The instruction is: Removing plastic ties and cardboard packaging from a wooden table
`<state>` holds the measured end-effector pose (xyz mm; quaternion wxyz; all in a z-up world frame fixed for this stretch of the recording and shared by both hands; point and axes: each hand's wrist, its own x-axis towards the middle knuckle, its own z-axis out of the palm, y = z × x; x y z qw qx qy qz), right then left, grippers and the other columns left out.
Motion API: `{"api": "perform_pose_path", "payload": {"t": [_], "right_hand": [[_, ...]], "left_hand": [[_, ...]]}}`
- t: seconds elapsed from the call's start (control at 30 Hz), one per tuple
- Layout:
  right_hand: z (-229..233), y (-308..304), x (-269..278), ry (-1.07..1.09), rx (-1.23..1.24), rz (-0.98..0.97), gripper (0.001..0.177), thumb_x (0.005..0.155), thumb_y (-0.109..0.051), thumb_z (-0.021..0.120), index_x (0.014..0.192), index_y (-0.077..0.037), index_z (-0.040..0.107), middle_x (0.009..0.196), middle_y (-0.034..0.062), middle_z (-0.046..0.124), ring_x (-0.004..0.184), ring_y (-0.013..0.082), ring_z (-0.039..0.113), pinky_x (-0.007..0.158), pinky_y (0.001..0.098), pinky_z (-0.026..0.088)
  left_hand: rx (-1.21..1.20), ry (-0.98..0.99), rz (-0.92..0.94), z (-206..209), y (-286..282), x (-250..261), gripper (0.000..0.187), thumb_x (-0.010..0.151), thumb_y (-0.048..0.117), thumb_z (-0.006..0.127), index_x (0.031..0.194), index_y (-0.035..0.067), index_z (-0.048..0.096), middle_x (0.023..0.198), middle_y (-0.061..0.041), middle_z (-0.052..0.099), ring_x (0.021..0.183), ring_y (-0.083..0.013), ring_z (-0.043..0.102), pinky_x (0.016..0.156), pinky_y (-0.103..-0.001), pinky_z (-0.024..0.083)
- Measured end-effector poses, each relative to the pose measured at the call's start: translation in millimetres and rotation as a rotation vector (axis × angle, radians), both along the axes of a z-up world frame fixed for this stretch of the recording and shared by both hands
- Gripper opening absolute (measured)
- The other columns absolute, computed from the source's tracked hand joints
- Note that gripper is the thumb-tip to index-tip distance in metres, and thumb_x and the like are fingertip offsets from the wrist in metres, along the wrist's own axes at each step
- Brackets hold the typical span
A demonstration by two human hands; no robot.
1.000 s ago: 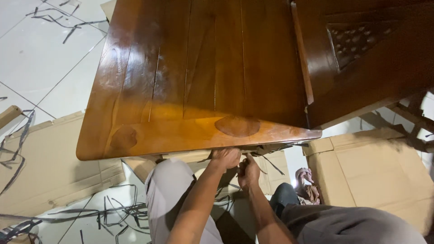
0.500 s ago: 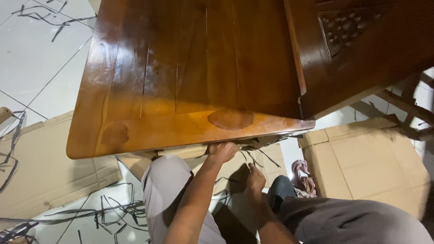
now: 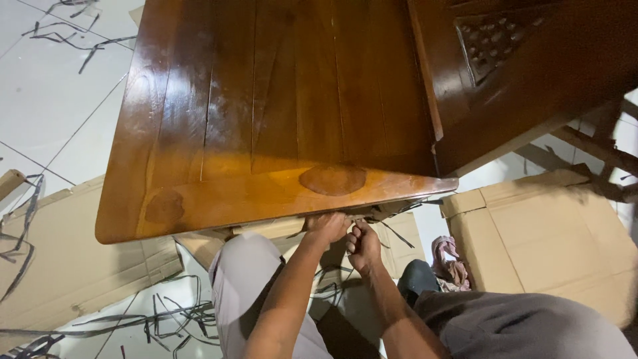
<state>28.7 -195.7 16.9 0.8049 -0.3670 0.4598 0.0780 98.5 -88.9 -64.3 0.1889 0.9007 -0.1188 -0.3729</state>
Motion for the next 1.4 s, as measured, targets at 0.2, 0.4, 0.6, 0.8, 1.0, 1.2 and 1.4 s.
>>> {"api": "perform_pose_path", "payload": {"t": [0.2,0.4,0.6,0.8,1.0,1.2,1.4], "right_hand": [[-18.9,-2.6,4.4,-0.130,0.150,-0.008,0.036,0.094,-0.036,0.066,0.068,-0.026,0.043,0.060,-0.0115,0.019,0.045,0.0027,0.021,0.039,0.0118,0.017],[-34.5,-1.5,6.5,-0.056,0.043,0.038,0.030,0.092,-0.035,0.067,0.074,-0.024,0.046,0.065,-0.0102,0.028,0.049,0.0035,0.029,0.040,0.0150,0.021],[-43.8,-7.7,17.3,-0.040,-0.038,0.096,0.028,0.083,-0.030,0.073,0.075,-0.020,0.048,0.067,-0.0064,0.037,0.050,0.0083,0.035,0.040,0.0225,0.024],[-22.5,-5.9,18.5,-0.031,-0.087,0.138,0.028,0.082,-0.025,0.070,0.068,-0.019,0.047,0.061,-0.0058,0.032,0.046,0.0098,0.032,0.042,0.0247,0.023],[-27.5,-13.5,13.9,-0.032,-0.099,0.174,0.033,0.083,-0.026,0.072,0.064,-0.023,0.045,0.057,-0.0078,0.030,0.044,0.0088,0.029,0.042,0.0246,0.023],[-0.5,-7.0,12.5,-0.009,-0.198,0.198,0.029,0.082,-0.024,0.066,0.063,-0.022,0.045,0.055,-0.0092,0.027,0.044,0.0051,0.028,0.042,0.0215,0.023],[3.0,-7.0,5.3,0.011,-0.268,0.164,0.023,0.081,-0.019,0.063,0.064,-0.018,0.048,0.052,-0.0066,0.030,0.040,0.0067,0.030,0.039,0.0234,0.025]], "left_hand": [[0.038,0.016,-0.031,16.3,4.5,4.5,0.046,0.093,0.046,0.045,0.122,0.019,0.068,0.130,-0.010,0.072,0.130,-0.0346,0.062,0.105,-0.064,0.045],[0.016,0.044,-0.130,-40.9,-0.8,20.2,0.055,0.091,0.048,0.041,0.124,0.017,0.070,0.133,-0.016,0.070,0.129,-0.0364,0.063,0.104,-0.062,0.047],[-0.086,-0.016,-0.108,-11.7,3.7,15.8,0.057,0.087,0.042,0.039,0.123,0.008,0.069,0.131,-0.019,0.063,0.126,-0.0401,0.057,0.106,-0.058,0.045],[-0.086,-0.363,-0.030,-9.1,-2.5,19.9,0.042,0.087,0.042,0.046,0.104,0.013,0.069,0.109,-0.014,0.064,0.105,-0.0369,0.061,0.092,-0.053,0.049],[-0.079,-0.697,0.046,-10.8,-12.2,13.2,0.032,0.087,0.043,0.052,0.085,0.017,0.070,0.086,-0.008,0.064,0.083,-0.0337,0.065,0.077,-0.048,0.053],[-0.049,-1.039,0.115,-42.3,-0.2,-0.1,0.032,0.086,0.043,0.058,0.067,0.021,0.070,0.064,-0.002,0.065,0.062,-0.0305,0.069,0.063,-0.043,0.058],[-0.193,-0.869,0.309,-126.0,-16.4,-8.4,0.040,0.081,0.056,0.062,0.067,0.021,0.078,0.061,-0.006,0.071,0.069,-0.0295,0.076,0.063,-0.047,0.062]]}}
